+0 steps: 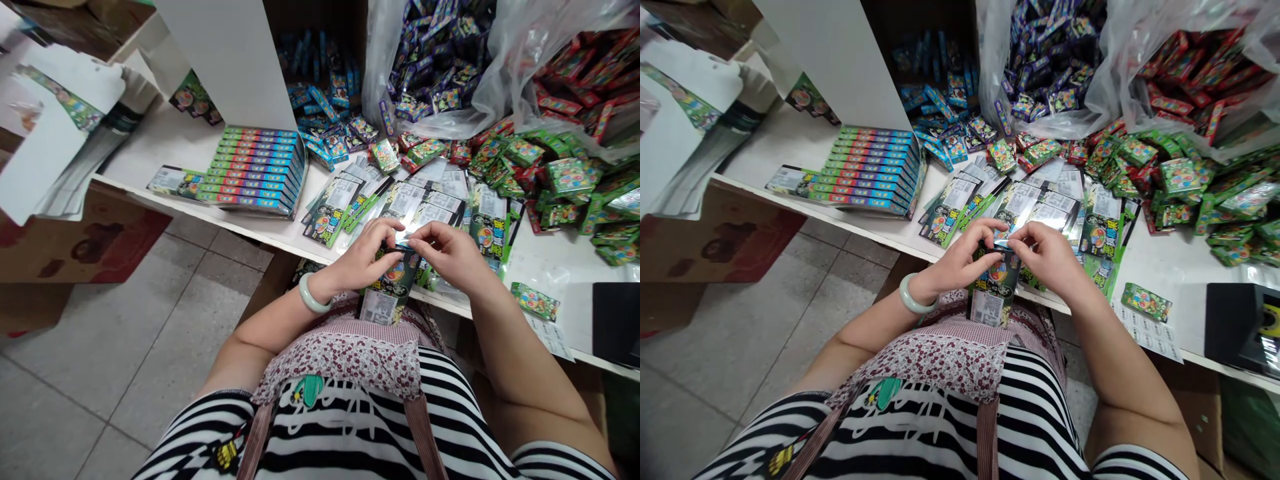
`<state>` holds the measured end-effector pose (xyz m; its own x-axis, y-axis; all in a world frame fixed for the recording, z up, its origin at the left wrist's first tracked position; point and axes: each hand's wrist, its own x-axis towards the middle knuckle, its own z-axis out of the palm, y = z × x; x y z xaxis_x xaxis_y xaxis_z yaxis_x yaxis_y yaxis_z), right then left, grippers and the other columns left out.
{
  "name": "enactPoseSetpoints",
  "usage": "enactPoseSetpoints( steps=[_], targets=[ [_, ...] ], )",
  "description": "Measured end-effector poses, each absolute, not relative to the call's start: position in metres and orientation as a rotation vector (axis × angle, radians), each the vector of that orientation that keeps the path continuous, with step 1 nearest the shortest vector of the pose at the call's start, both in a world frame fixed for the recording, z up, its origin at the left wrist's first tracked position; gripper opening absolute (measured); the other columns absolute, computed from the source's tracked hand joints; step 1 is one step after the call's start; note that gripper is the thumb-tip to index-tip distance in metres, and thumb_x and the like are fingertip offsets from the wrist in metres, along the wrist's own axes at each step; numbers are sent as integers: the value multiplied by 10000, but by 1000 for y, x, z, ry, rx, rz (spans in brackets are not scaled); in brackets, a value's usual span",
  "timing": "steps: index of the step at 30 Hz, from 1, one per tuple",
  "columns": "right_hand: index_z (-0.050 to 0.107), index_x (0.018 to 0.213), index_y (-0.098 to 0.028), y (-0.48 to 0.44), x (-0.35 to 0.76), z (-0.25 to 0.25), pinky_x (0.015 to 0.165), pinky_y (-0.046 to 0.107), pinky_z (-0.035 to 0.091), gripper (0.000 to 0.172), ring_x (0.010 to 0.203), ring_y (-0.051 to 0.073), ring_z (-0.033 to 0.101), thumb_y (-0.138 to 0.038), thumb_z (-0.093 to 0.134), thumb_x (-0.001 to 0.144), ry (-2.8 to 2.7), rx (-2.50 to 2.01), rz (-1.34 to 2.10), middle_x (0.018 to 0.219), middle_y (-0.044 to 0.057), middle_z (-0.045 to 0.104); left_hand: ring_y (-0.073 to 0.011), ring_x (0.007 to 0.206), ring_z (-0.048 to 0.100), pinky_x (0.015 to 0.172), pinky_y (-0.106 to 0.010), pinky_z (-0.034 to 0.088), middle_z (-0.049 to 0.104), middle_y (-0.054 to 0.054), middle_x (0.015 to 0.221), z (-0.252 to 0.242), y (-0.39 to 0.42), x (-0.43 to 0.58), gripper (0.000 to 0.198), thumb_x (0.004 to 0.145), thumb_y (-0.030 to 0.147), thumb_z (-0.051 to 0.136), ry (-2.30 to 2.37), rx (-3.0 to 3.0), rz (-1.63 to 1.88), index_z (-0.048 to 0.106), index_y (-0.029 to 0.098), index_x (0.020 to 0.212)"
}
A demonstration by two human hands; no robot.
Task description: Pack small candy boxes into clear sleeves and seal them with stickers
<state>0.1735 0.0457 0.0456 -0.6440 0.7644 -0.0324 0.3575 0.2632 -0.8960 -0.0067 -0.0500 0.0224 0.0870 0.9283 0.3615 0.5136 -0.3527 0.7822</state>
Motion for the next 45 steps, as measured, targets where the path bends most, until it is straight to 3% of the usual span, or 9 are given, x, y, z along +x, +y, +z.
enactPoseSetpoints(
  steps=[6,9,14,24,31,41,45],
  targets=[
    [656,728,-204,56,177,46,611,307,460,417,684,161,591,-611,717,791,-2189,-894,1495,752,38,671,-229,1210,585,1041,-455,493,617,-127,1242,19,-51,-7,137,955,232,562,1421,1898,1193,432,231,911],
    [689,795,-222,53,182,45,720,352,504,348,799,196,643,-561,667,869,-2231,-776,1380,850,59,699,-226,1188,594,1034,-446,495,623,-134,1237,20,-51,-7,136,956,222,569,1457,1885,1205,438,228,919],
    [673,874,-254,43,187,38,832,419,513,168,927,244,650,-418,708,875,-2333,-676,1017,948,69,705,-239,1200,592,1034,-458,489,628,-128,1222,26,-51,-18,119,961,257,578,1481,1997,1117,464,229,941],
    [679,910,-243,41,182,39,701,348,476,63,798,208,606,-305,676,900,-2439,-701,864,856,44,628,-232,1156,597,1012,-434,495,632,-108,1187,24,-53,-47,141,960,317,605,1539,2060,1060,503,223,938],
    [743,1003,-282,39,177,41,744,353,502,119,838,200,635,-280,666,912,-2449,-668,938,913,41,633,-164,903,631,845,-335,530,651,-37,947,19,-53,-44,133,940,313,616,1450,1811,1151,530,215,920],
    [733,980,-252,35,176,35,739,356,514,110,870,210,646,-231,642,923,-2415,-601,852,938,59,661,-146,865,640,811,-309,535,661,-34,921,11,-48,-45,126,916,299,670,1301,1622,1241,608,194,947],
    [721,947,-246,33,176,30,737,357,518,108,857,207,648,-197,628,923,-2396,-541,874,910,51,661,-137,872,642,841,-304,516,667,-32,891,12,-50,-46,96,918,230,662,1282,1680,1246,640,184,836]
  ],
)
